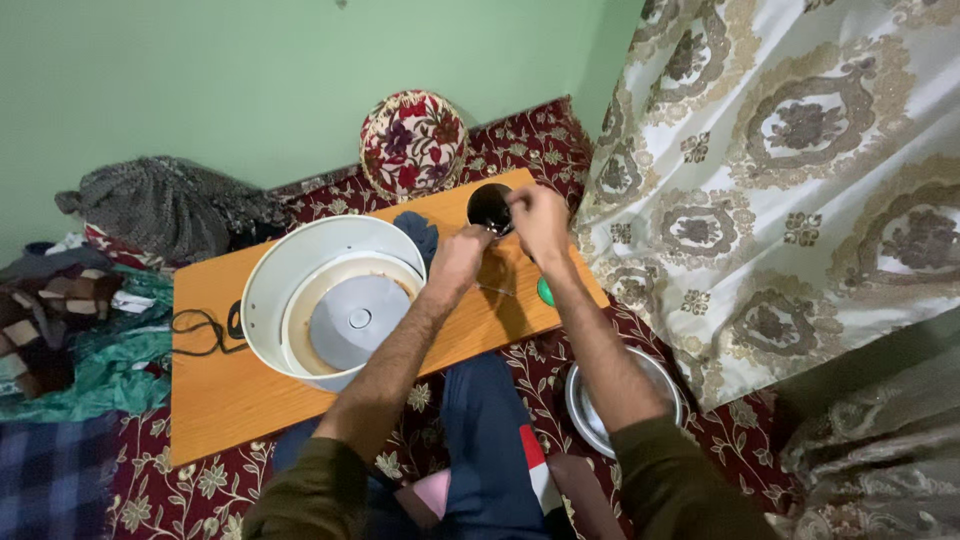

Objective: The person services a rice cooker on a small table, using a screwdriver to unscrew and loosen the heating plate inside the pot and handling a small blue component and pliers. They place a metal lid on the cooker, carry it to the floor, and plug the power cord into a wall socket to test it.

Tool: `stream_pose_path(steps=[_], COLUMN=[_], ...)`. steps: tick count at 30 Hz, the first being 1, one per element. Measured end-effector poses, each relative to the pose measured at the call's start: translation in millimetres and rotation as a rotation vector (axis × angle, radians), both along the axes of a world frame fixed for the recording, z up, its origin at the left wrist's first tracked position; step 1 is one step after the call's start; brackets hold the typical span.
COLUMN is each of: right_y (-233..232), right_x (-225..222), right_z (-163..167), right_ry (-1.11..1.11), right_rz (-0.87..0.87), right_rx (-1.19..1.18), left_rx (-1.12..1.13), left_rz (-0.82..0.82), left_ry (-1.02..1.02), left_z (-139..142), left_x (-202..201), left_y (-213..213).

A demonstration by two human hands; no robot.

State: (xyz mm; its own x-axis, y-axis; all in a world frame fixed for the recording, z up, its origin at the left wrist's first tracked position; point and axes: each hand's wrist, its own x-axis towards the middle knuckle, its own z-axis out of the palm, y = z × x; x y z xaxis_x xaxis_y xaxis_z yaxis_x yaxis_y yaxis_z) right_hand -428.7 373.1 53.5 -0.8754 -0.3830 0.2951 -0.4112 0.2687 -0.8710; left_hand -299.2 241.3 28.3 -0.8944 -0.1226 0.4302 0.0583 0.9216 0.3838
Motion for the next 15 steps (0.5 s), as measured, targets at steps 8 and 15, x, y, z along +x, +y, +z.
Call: stream_pose_path(steps=[8, 15], right_y=[12.6, 1.8], right_x=[36.5, 56.6], right_z=[-127.9, -136.1], right_ry=[0.369, 0.497], right_rz=[0.189, 0.038], right_rx=[0.430, 0.606], left_rx=[-0.020, 0.081], left_rz=[0.024, 0.043], left_ry=[0.079, 0.058], left_z=[1.0, 7.2], left_x=[9.7, 4.2], left_y=[5.9, -2.3])
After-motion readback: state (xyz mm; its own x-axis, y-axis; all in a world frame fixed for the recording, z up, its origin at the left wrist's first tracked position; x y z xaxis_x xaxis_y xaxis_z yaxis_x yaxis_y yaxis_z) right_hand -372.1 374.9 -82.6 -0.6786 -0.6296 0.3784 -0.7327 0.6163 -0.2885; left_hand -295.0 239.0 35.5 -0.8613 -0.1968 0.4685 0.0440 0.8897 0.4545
